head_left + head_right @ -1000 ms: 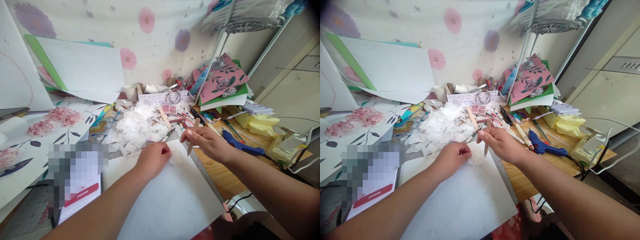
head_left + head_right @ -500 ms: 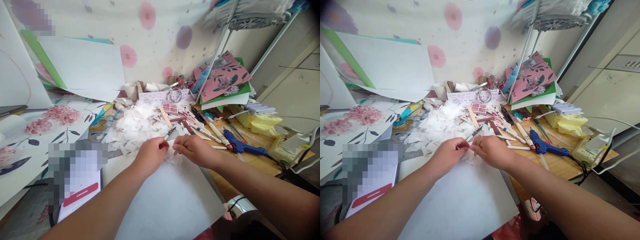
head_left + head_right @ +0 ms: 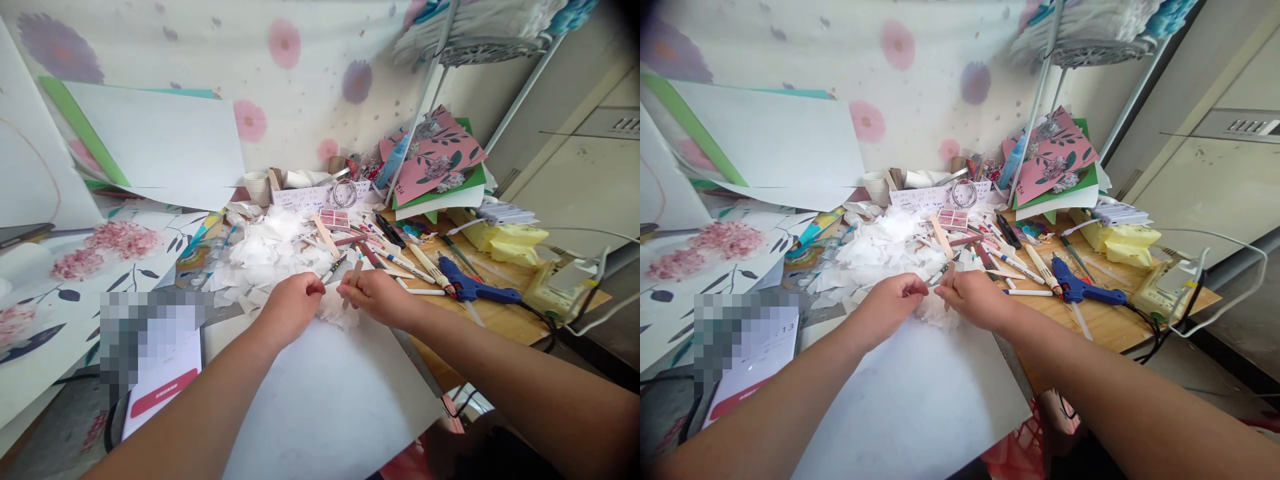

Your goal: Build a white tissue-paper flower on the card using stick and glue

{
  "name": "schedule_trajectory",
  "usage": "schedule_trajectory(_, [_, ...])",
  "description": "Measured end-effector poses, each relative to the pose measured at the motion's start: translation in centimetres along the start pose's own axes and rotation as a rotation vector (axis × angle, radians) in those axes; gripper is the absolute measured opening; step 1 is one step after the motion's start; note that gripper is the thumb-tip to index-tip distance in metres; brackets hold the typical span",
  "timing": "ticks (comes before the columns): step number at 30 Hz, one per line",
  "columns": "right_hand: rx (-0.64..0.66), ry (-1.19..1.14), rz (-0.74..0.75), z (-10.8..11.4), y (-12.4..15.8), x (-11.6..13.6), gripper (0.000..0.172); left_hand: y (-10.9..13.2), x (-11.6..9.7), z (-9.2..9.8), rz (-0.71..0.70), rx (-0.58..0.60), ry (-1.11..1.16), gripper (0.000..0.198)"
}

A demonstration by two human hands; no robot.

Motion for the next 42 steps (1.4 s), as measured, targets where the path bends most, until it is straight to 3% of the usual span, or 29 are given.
schedule_trajectory(7, [-0.129, -0.305, -0.035, 1.3, 0.6, -1.0, 0.037, 0.3, -0.8, 0.4, -0.034, 0.088, -0.051, 0.011])
schedule_trajectory(15, [-0.011, -0.323, 0.05, 0.7, 1.3, 0.4, 0.032, 0.6, -0.6, 0.2, -0.095, 0.135, -0.156, 0.014])
schedule_trajectory(17, [-0.023, -0.326, 0.044, 1.1, 1.5, 0.5, 0.03, 0.8, -0.7, 0.2, -0.113, 0.149, -0.187, 0.025])
schedule_trajectory(21, [-0.123, -0.354, 0.008, 3.1, 2.3, 0.1, 0.029, 1.1, -1.2, 0.2, -0.206, 0.188, -0.252, 0.064])
schedule_trajectory(24, [-0.21, -0.344, -0.031, 5.3, 4.1, -0.5, 0.034, 1.1, -1.1, 0.1, -0.231, 0.199, -0.3, 0.062])
schedule_trajectory(28, [-0.303, -0.222, -0.087, 7.7, 7.5, -2.2, 0.037, 0.8, -1.0, 0.4, -0.197, 0.144, -0.331, 0.034])
schedule_trajectory(30, [-0.344, -0.087, -0.042, 8.5, 9.1, -3.3, 0.033, 0.7, -1.3, 0.7, -0.185, 0.085, -0.349, 0.026])
schedule_trajectory(34, [-0.307, 0.277, 0.077, 8.3, 10.8, -5.0, 0.026, 0.9, -2.0, 0.8, -0.257, 0.11, -0.351, 0.037])
schedule_trajectory(36, [-0.185, 0.409, 0.098, 7.7, 10.8, -5.4, 0.035, 0.9, -2.0, 0.6, -0.293, 0.147, -0.348, 0.046])
schedule_trajectory(39, [-0.069, 0.473, 0.11, 7.5, 10.9, -6.0, 0.048, 0.8, -1.7, 0.3, -0.276, 0.103, -0.348, 0.038])
schedule_trajectory(42, [-0.194, 0.475, -0.014, 9.2, 11.7, -7.4, 0.039, 0.5, -1.5, 0.5, -0.218, 0.023, -0.331, 0.032])
Point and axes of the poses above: each hand's wrist, its own y-axis away from the middle knuckle, its own z-axis out of the back of the hand, x = y × z, the point moved 1 cm from there along -y, towards the middle knuckle, and after that the axes turned 7 degrees about -z, right-handed, at the moved point
